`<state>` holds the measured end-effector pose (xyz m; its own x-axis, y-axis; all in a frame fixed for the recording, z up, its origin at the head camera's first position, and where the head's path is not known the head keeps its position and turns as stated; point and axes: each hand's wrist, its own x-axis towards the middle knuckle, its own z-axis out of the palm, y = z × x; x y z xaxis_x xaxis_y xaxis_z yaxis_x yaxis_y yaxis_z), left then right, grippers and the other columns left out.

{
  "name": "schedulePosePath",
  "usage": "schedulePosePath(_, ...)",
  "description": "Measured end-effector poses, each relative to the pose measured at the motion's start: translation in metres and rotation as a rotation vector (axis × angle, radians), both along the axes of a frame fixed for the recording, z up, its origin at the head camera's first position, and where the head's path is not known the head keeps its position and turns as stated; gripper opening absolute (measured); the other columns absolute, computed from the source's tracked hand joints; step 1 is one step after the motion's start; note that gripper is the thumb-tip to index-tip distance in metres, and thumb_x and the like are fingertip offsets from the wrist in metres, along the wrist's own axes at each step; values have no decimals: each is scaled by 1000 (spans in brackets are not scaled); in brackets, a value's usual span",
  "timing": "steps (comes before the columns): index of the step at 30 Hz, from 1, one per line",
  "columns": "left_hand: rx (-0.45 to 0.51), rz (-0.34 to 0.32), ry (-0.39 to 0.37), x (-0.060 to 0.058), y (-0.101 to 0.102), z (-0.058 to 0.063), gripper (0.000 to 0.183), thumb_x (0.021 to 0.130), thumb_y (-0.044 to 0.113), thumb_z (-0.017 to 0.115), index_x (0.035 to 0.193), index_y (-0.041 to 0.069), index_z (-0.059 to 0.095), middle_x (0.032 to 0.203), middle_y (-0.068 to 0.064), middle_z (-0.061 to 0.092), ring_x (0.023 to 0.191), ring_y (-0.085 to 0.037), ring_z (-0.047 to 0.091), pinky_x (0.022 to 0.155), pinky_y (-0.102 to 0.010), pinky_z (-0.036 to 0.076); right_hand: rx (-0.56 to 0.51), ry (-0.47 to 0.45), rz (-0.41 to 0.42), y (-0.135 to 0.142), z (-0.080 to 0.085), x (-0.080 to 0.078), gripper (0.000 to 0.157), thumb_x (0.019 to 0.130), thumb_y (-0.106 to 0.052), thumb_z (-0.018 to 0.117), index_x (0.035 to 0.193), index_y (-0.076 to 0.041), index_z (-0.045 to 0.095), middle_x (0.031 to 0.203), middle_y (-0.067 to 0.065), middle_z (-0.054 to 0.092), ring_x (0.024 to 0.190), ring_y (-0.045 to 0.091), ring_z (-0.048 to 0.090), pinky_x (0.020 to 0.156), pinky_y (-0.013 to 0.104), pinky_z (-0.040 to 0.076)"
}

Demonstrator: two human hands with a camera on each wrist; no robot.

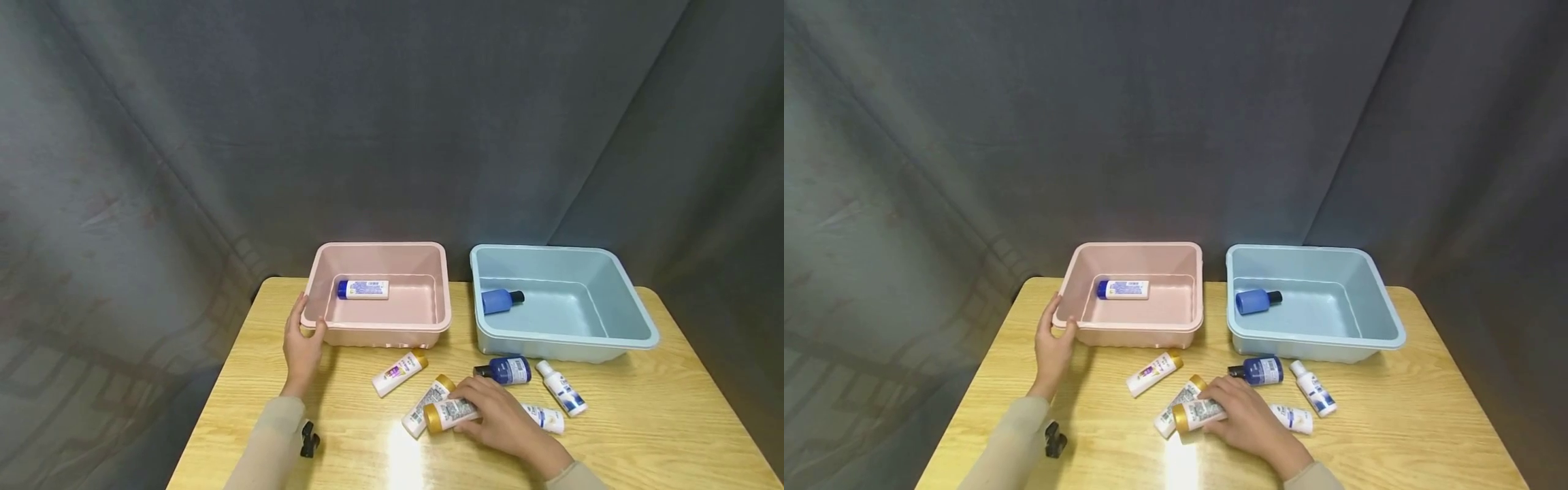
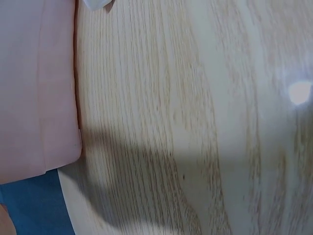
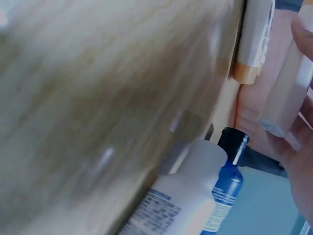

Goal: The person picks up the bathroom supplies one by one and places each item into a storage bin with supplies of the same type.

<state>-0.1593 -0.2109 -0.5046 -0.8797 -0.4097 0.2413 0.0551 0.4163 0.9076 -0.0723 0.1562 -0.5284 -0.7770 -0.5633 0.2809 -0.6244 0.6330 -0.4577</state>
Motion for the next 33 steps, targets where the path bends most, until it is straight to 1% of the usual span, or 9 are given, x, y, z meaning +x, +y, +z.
schedulePosePath(4,5,10,7,0,0,0,59,88,9,64,145,15,50,153,2,43,143,-25,35,118,-45,23,5,40,20,-2,5,-3,48,69,-35,87,111,-20,68,113,-13,64,111,16,61,104,52,41)
schedulePosePath(8,-1,22,10,-1,-1,0,59,88,8,65,145,15,52,152,2,45,142,-24,36,118,-44,24,9,71,9,-5,11,-5,48,70,-37,87,111,-21,68,112,-13,63,109,13,59,99,46,46)
schedulePosePath(11,6,32,14,-1,-2,1,59,88,8,65,144,15,52,152,2,45,141,-25,37,117,-44,25,11,75,-4,-9,15,-8,48,72,-38,85,113,-21,68,113,-11,64,109,12,58,97,42,47)
schedulePosePath(16,29,18,-1,-1,-3,1,59,88,7,65,145,15,51,153,2,44,143,-25,35,118,-44,24,24,110,-2,-12,21,-11,51,72,-38,85,116,-17,69,114,-5,65,109,14,59,97,43,48)
schedulePosePath(20,44,3,12,-2,-2,0,59,89,4,64,145,12,50,153,-1,43,143,-26,34,118,-43,23,24,148,24,-12,30,-15,48,73,-37,85,114,-18,69,113,-8,64,108,13,58,95,41,49)
schedulePosePath(24,44,3,18,-3,-1,-1,57,90,4,64,145,13,51,153,1,43,143,-25,34,118,-44,23,21,184,46,-11,40,-20,44,74,-35,84,112,-18,69,111,-9,62,107,14,58,94,41,49)
schedulePosePath(28,42,13,7,-4,-1,-3,57,90,6,64,144,15,52,153,5,43,143,-24,34,118,-44,23,26,240,67,-11,48,-26,46,72,-34,86,112,-15,69,110,-5,64,105,16,60,93,41,50)
schedulePosePath(33,54,15,-3,-3,-2,-4,57,90,6,64,145,17,52,153,7,42,144,-23,33,118,-44,23,38,261,77,-10,57,-30,50,70,-32,88,112,-14,70,109,-4,65,104,17,61,94,41,50)
